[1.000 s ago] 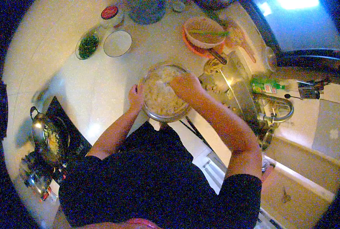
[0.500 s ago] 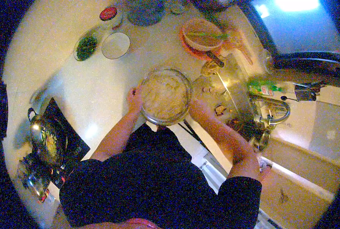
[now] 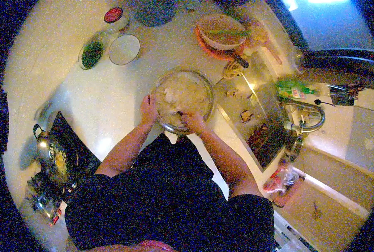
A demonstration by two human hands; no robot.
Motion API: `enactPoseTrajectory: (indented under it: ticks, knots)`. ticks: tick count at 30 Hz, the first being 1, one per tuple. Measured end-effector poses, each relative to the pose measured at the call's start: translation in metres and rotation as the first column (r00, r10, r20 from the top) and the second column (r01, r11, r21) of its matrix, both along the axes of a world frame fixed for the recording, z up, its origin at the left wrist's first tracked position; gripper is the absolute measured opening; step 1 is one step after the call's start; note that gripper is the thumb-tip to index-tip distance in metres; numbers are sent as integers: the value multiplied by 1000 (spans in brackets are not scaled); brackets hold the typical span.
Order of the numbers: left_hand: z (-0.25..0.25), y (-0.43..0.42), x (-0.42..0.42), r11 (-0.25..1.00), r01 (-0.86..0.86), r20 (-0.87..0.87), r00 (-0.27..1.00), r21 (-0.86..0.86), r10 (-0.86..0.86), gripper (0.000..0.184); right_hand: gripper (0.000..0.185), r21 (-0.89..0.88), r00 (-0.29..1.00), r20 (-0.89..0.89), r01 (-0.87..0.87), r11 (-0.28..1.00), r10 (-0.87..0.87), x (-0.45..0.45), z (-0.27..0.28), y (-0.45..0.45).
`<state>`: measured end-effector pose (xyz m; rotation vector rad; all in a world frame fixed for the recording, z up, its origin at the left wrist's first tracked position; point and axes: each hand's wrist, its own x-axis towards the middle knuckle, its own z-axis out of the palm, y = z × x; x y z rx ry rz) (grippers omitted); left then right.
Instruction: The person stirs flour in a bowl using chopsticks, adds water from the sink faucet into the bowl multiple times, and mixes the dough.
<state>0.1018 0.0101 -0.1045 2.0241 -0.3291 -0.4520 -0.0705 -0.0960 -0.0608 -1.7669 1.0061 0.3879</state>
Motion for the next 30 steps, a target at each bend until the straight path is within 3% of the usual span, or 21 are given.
enactPoseTrajectory:
  ticks: [2,4,6,9,12,15,19,20,25,28,30]
  knots:
    - [-1,2,-2,1000,-1,-21,1000,-5,1,38,27,-228,992,121,-9,974,38,-4,24,-3]
    - [0,0,-1,999,2,-65,998,-34,-4,38,29,-369,993,-44,-122,921,114,-15,45,-12]
    - [-9,-2,-5,994,-58,-91,995,-90,50,37,29,-415,936,-314,-287,864,160,-18,90,-15]
    - [12,-2,-5,987,-86,-172,983,-138,62,37,31,-376,826,-525,-443,814,207,-23,118,-18]
    - [4,-2,-6,984,-72,-198,979,-163,39,36,33,-359,825,-526,-436,825,207,6,154,-13]
    - [-5,-1,-6,984,-81,-254,967,-161,38,33,34,-512,935,-218,-354,783,280,4,89,1]
    - [5,9,-3,1000,-5,-173,985,-31,-1,31,32,-394,934,-297,-310,865,199,5,84,13]
    - [11,16,-8,998,15,-285,958,-60,-32,33,31,-413,946,-270,-281,866,179,-3,84,13]
    - [45,39,-41,971,94,-711,666,-221,-226,42,27,-465,993,-27,-113,878,113,-34,67,26]
    - [-35,48,-51,974,-73,-890,425,-213,-162,43,27,-429,999,0,-38,903,42,-42,98,24]
    - [7,39,-49,984,-75,-911,394,-163,-121,38,27,-508,997,27,73,858,-68,-66,108,17]
